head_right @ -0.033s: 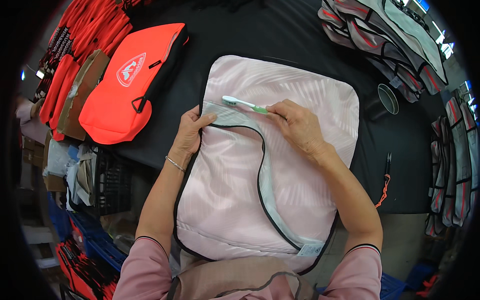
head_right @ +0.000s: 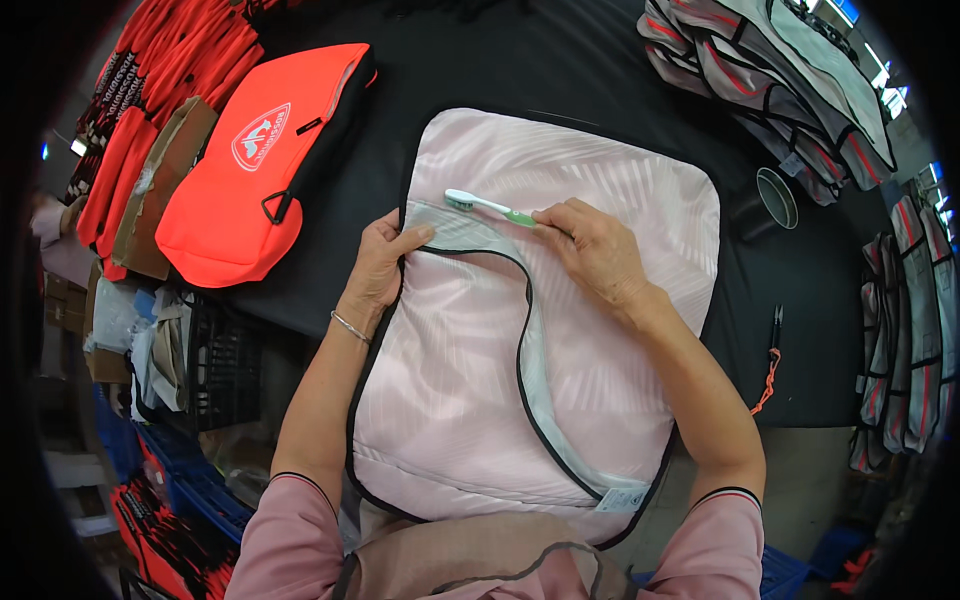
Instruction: Checking the straps, clips, and interior lining zippers of manufactured backpacks and bags, using a toothbrush to clean or check mesh/zipper tracks.
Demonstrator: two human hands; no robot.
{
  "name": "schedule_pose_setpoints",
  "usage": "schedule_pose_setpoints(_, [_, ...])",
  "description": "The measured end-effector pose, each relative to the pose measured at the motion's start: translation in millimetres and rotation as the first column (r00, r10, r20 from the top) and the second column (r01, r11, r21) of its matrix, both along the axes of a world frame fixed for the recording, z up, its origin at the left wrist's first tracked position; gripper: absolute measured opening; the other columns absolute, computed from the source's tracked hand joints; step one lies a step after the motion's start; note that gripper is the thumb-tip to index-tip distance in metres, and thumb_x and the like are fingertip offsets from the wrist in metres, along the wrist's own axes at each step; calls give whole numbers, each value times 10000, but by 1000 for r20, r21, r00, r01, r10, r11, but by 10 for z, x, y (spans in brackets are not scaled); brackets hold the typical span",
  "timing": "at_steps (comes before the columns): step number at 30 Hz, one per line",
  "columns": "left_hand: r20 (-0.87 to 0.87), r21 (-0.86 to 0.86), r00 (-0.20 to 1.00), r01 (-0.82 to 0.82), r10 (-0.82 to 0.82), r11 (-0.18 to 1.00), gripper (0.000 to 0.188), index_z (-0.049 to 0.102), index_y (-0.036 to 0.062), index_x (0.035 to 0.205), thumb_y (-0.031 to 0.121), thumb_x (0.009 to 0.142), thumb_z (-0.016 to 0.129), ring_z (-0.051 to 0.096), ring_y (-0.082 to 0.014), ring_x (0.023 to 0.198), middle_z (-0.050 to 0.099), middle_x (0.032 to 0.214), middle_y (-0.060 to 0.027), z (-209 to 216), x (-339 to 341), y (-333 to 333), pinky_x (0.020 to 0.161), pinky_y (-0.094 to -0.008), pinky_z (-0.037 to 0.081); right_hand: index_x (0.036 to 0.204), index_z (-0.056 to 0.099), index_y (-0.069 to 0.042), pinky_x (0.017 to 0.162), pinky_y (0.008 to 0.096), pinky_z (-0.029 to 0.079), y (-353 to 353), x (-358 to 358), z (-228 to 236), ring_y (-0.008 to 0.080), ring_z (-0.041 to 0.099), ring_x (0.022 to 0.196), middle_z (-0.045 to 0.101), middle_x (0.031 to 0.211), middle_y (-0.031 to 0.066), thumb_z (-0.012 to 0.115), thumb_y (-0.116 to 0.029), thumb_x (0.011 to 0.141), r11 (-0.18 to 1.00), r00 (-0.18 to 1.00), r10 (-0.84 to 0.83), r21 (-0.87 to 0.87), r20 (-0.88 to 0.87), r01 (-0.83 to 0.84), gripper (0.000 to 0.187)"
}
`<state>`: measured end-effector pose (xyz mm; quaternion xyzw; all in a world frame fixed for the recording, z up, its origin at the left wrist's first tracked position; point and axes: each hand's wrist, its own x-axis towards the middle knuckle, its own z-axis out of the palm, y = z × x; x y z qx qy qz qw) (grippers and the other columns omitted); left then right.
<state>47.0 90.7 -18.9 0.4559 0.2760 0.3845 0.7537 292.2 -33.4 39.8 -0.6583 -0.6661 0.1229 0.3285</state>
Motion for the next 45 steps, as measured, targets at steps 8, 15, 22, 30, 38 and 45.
schedule_pose_setpoints(8, [19, -8, 1000, 23, -22, 1000, 321, 644, -35, 1137, 26, 829, 711, 649, -118, 913, 702, 1051, -82, -35, 3, -39, 898, -253, 485, 948, 675, -108, 668, 360, 494, 305, -228, 8, 260, 636, 773, 633, 873, 36, 615, -240, 912, 994, 981, 74, 60, 178, -86, 150])
schedule_pose_setpoints(15, [27, 11, 999, -21, 21, 1000, 298, 638, -48, 1120, 0, 832, 699, 649, -114, 889, 700, 1037, -87, -15, -6, -107, 863, -239, 494, 935, 673, -69, 620, 386, 487, -291, -130, -104, 303, 627, 725, 619, 830, 93, 634, -172, 900, 998, 971, -56, 30, 232, 50, 116])
schedule_pose_setpoints(22, [15, 90, 993, -122, 121, 988, 329, 618, -51, 1138, -20, 820, 697, 641, -126, 929, 677, 1079, -98, -89, -123, -78, 855, -244, 495, 861, 571, -60, 552, 462, 479, -1371, -339, -72, 364, 608, 643, 580, 773, 116, 597, -152, 907, 972, 961, -137, -155, 242, 178, 106])
schedule_pose_setpoints(30, [-363, 843, 774, 510, 518, -171, 740, 462, 122, 1424, 1, 716, 643, 322, -306, 1406, 481, 1423, -77, 836, 296, -784, 1160, -466, 220, 885, 557, -44, 491, 461, 478, -1778, -553, -52, 353, 604, 566, 556, 789, 111, 569, -95, 889, 949, 959, -187, -214, 212, 232, 53])
schedule_pose_setpoints(38, [-450, 852, 840, 505, 302, -136, 141, 643, 74, 841, 16, 716, 619, 592, -205, 855, 580, 804, -37, 361, 120, -1107, 974, -397, 428, 931, 539, -14, 512, 457, 499, -1825, -651, 16, 359, 625, 588, 579, 852, 139, 541, -28, 840, 937, 963, -174, -266, 204, 225, 92])
schedule_pose_setpoints(45, [-496, 839, 828, 535, 262, -100, 251, 650, 82, 871, -26, 644, 651, 599, -195, 816, 622, 825, -29, 264, 119, -1051, 745, -345, 405, 899, 532, -7, 517, 441, 511, -1310, -682, -25, 351, 650, 624, 596, 920, 152, 553, -14, 806, 957, 943, -157, -192, 294, 219, 95])
